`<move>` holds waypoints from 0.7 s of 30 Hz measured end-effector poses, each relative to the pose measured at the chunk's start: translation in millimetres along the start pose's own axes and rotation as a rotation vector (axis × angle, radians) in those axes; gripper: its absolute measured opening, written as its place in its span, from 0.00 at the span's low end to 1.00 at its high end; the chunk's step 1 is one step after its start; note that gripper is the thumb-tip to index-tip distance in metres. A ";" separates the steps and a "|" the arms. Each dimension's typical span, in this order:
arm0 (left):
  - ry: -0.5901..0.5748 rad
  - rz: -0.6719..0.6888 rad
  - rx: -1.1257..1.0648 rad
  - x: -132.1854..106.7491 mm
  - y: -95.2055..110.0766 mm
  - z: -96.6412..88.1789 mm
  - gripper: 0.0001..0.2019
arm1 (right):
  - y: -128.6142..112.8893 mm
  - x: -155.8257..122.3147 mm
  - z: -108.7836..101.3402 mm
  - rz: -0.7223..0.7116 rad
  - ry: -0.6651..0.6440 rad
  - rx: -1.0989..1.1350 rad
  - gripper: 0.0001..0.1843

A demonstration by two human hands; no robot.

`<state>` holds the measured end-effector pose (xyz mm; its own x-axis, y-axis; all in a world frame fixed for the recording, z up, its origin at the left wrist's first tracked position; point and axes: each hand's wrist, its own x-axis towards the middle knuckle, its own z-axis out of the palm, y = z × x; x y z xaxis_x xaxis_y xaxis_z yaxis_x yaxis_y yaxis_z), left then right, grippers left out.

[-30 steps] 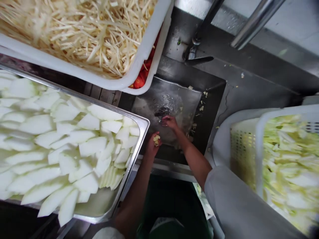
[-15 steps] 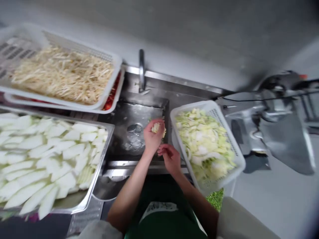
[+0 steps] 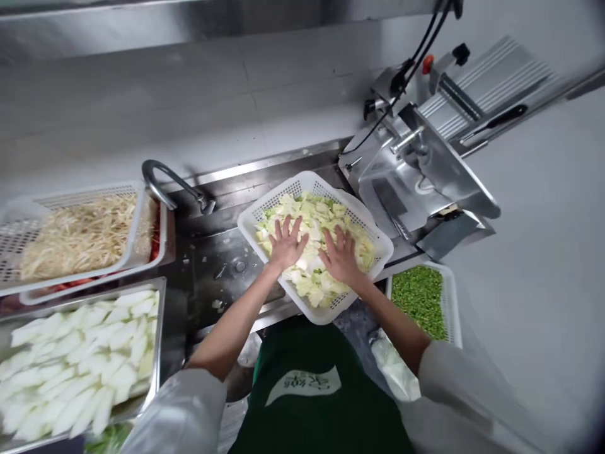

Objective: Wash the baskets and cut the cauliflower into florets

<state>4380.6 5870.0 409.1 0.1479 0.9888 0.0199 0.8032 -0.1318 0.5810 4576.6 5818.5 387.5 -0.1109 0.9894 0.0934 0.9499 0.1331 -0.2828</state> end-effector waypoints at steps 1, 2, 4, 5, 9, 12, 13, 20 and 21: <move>-0.019 -0.015 0.038 -1.1 0.8 -1.4 0.34 | -0.3 2.6 3.5 -0.024 0.009 -0.009 0.37; -0.042 -0.042 0.074 -0.4 2.5 -3.3 0.35 | -0.1 6.6 5.0 -0.037 0.015 -0.009 0.36; -0.088 -0.103 0.141 6.5 8.2 -7.1 0.35 | 1.9 19.3 3.6 -0.038 0.019 0.010 0.36; -0.095 -0.123 0.177 11.9 11.4 -8.0 0.34 | 3.0 27.5 1.8 -0.027 0.020 0.018 0.35; 0.055 -0.127 0.286 37.8 16.5 -2.4 0.33 | 3.0 59.8 -4.6 0.009 0.013 0.009 0.33; 0.111 -0.133 0.266 52.4 10.8 1.0 0.32 | 2.3 71.5 -10.4 0.003 -0.036 0.025 0.33; 0.087 -0.142 0.238 55.1 8.6 -1.3 0.32 | 3.6 72.3 -14.2 0.007 -0.070 0.044 0.33; 0.048 -0.077 -0.004 18.5 19.3 -23.7 0.34 | 22.2 39.1 -46.7 -0.141 -0.137 0.176 0.34; 0.032 -0.049 -0.007 5.9 23.8 -16.9 0.34 | 23.6 29.0 -46.0 -0.154 -0.117 0.151 0.34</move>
<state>4390.9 5873.9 436.8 0.0898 0.9958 0.0172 0.8052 -0.0828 0.5873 4609.3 5847.7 427.4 -0.2927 0.9554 0.0382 0.8656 0.2817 -0.4139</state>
